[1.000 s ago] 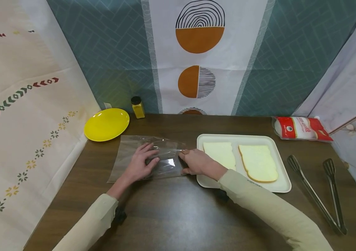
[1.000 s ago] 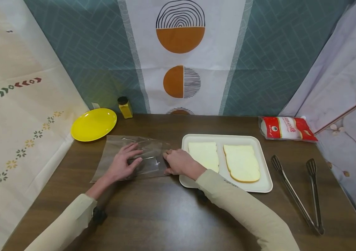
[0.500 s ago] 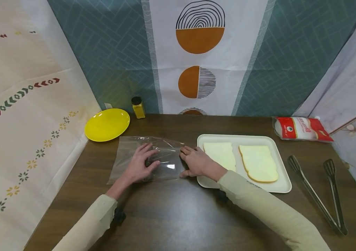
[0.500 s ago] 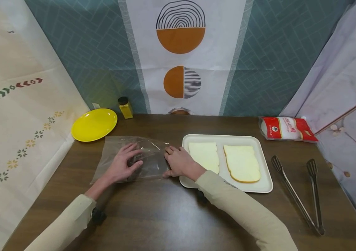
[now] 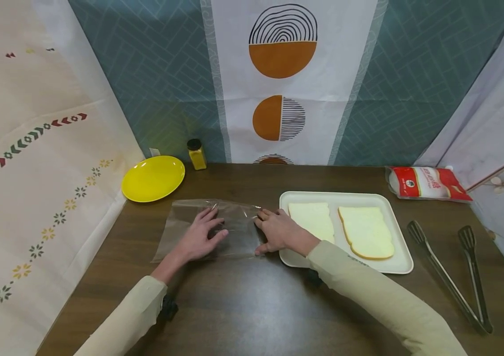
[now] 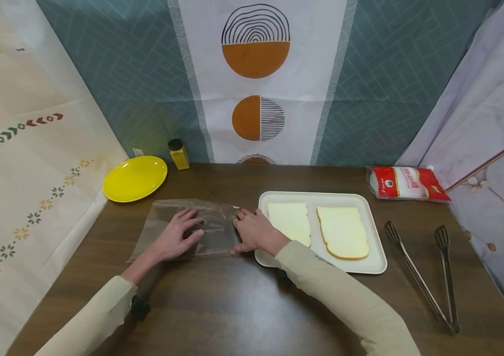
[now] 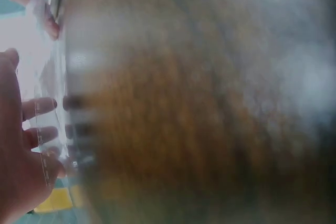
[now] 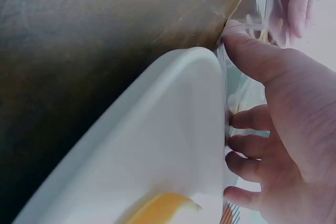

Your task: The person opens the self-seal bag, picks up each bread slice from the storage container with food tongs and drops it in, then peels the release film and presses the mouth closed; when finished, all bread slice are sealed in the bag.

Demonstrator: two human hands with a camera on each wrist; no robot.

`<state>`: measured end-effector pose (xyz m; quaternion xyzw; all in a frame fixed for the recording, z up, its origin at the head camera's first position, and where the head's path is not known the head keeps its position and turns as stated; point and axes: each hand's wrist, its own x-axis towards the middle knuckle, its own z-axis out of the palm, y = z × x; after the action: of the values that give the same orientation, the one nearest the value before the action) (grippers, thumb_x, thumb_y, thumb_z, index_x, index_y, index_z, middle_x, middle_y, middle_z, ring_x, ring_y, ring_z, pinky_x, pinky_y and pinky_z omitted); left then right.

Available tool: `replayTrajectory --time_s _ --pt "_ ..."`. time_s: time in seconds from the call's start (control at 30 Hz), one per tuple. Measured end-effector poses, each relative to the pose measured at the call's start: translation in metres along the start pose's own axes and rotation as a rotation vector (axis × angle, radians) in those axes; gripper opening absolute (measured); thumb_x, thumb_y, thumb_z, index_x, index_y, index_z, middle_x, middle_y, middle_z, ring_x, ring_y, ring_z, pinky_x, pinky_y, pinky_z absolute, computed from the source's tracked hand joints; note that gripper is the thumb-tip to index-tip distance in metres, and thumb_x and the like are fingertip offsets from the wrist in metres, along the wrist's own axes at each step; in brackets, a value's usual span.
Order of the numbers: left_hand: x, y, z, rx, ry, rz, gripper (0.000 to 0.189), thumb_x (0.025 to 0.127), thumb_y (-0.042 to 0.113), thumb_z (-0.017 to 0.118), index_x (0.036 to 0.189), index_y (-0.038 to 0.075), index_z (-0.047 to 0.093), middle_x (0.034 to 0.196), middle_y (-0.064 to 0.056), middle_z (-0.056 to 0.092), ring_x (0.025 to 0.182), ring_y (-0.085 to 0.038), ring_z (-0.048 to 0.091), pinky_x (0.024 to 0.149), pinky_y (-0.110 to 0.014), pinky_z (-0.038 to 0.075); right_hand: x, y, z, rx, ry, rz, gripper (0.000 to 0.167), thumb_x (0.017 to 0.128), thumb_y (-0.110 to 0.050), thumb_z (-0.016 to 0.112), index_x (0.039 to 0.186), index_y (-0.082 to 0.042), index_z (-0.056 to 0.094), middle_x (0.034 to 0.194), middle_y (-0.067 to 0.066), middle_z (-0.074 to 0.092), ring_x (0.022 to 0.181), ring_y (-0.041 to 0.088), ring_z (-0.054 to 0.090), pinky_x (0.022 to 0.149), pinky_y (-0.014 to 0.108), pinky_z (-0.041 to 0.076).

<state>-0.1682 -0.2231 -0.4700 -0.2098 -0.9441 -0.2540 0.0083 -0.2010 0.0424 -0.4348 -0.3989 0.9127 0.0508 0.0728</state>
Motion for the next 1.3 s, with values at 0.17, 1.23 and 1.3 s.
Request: replayTrajectory --time_s 0.17,1.23,1.3 --pt "0.003 0.002 0.004 0.023 -0.029 0.032 0.048 0.102 0.026 0.057 0.138 -0.005 0.056 0.151 -0.032 0.037 0.143 -0.048 0.024 0.113 -0.06 0.025 0.001 -0.001 -0.001 -0.004 -0.029 0.004 0.091 0.081 -0.069 0.069 0.144 -0.005 0.052 0.151 0.018 0.043 0.14 0.033 0.039 0.104 0.051 0.04" --pt "0.006 0.004 0.014 0.031 0.083 0.001 0.034 0.094 0.012 0.069 0.125 -0.002 0.068 0.142 -0.031 0.049 0.137 -0.05 0.035 0.109 -0.059 0.032 0.006 -0.005 -0.003 0.029 -0.029 -0.007 0.09 0.081 -0.063 0.073 0.142 0.0 0.052 0.148 0.023 0.045 0.138 0.034 0.042 0.101 0.045 0.046" --pt "0.007 0.004 0.015 0.037 0.135 0.008 0.03 0.091 0.011 0.072 0.118 -0.002 0.072 0.137 -0.03 0.054 0.134 -0.049 0.041 0.108 -0.058 0.035 0.006 -0.005 -0.003 0.028 -0.023 -0.009 0.09 0.081 -0.063 0.074 0.141 0.001 0.053 0.148 0.023 0.046 0.137 0.034 0.043 0.1 0.045 0.046"
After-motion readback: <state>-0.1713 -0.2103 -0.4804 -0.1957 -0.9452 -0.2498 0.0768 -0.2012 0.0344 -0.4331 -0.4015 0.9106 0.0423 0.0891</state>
